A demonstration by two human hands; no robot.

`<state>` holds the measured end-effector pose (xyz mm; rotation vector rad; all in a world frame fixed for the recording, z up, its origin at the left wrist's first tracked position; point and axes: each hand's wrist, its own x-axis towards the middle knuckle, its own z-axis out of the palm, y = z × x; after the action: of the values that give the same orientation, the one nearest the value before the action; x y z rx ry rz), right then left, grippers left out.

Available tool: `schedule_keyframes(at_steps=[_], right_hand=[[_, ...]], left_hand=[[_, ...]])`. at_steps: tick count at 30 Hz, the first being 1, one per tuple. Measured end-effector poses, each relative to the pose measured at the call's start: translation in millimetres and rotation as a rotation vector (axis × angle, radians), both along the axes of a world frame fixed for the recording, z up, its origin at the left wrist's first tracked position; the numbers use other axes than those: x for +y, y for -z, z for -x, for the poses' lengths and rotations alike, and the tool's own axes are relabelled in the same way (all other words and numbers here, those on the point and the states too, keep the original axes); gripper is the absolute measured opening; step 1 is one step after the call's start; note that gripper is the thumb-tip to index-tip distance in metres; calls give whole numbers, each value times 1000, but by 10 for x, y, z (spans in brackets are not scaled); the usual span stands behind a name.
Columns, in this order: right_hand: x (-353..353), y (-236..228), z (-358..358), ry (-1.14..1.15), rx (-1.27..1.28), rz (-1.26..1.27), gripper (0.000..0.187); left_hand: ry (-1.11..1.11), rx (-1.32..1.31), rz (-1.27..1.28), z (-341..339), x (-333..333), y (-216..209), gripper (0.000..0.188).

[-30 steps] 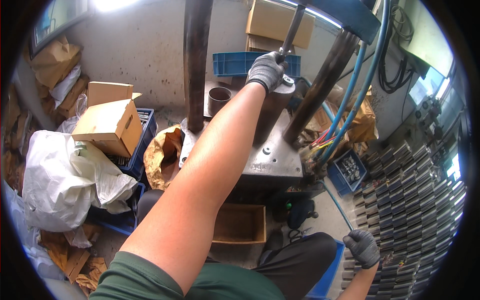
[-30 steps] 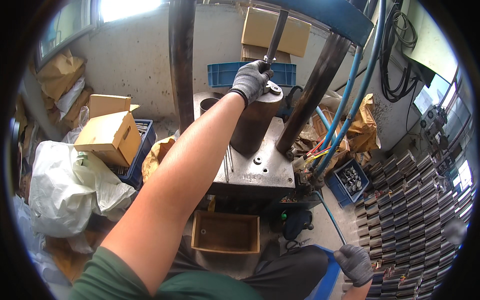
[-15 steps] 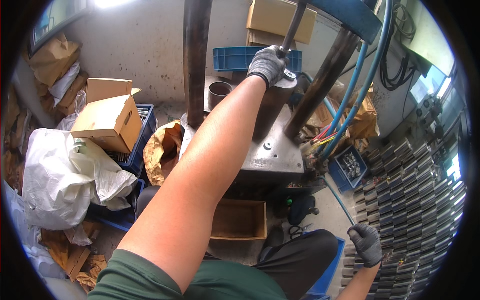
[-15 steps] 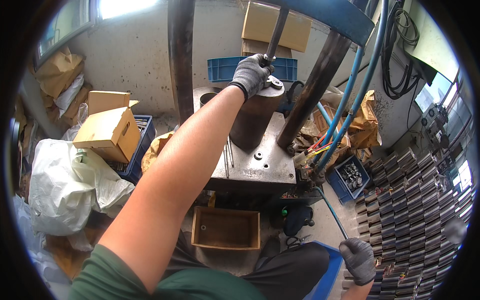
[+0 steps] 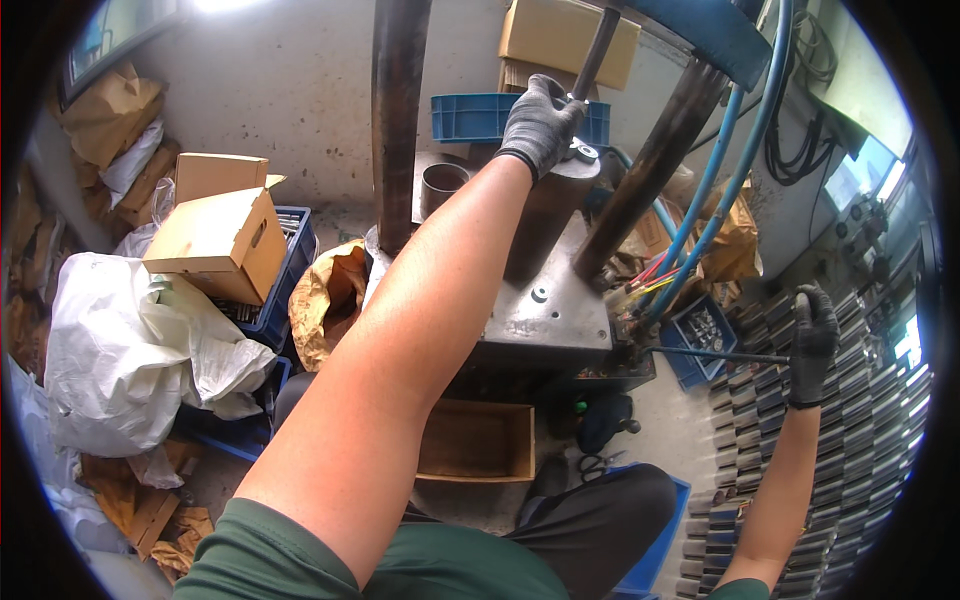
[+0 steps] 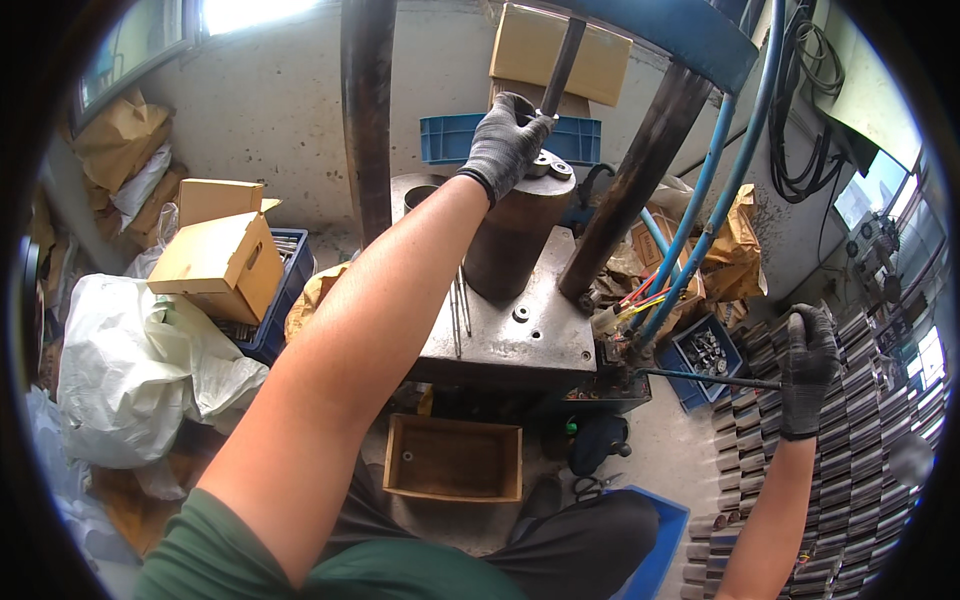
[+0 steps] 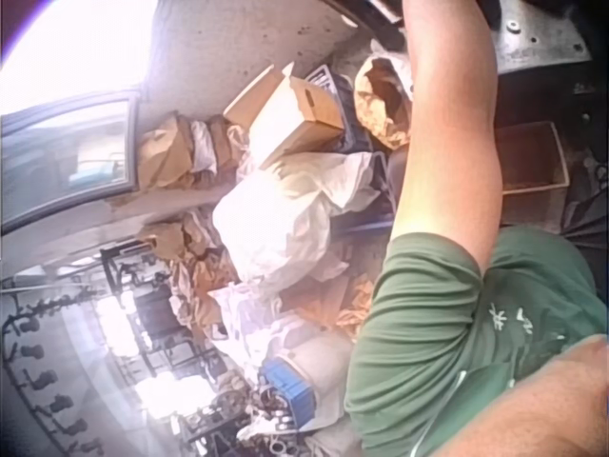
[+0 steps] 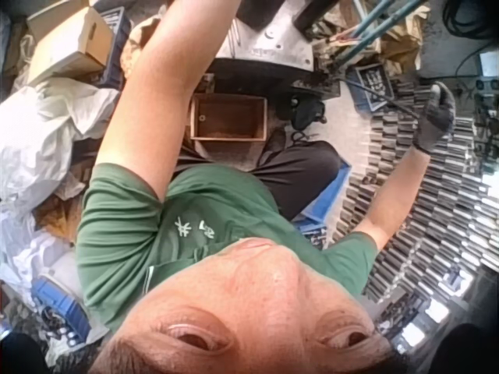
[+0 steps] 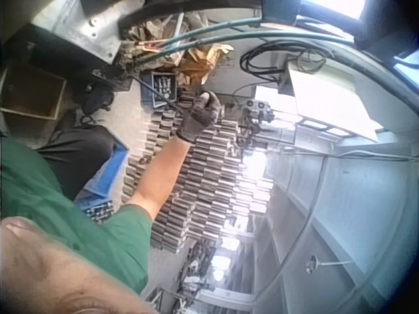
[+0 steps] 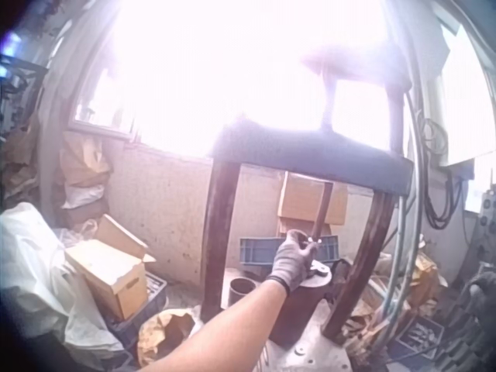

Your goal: Operates an industrial press to assemble metal rods and parts.

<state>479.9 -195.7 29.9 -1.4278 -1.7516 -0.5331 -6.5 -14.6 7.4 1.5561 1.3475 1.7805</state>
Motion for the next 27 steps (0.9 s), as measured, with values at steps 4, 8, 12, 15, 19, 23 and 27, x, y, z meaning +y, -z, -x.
schedule_keyframes(at_steps=[4,8,12,15,19,23,27], right_hand=[[-648,311,83,-217,267,331,23],[-1602,653,267,-195,149,959,28],[-1906,841,474,-158,-195,1090,19],[-1840,714,500,-50,-26,1180,19],[-1691,553,497,-89,42,1080,24],[-1720,563,497,-109,51,1039,26],[-1808,684,487,-156,-149,1254,22]], left_hand=[[112,-149,-9,26,27,35,24],[152,-11,27,79,101,57,34],[239,-61,24,62,160,54,31],[246,-58,36,68,155,30,28],[346,-184,65,63,84,17,25],[318,-157,101,67,47,-6,26],[303,-130,80,73,38,-12,27]])
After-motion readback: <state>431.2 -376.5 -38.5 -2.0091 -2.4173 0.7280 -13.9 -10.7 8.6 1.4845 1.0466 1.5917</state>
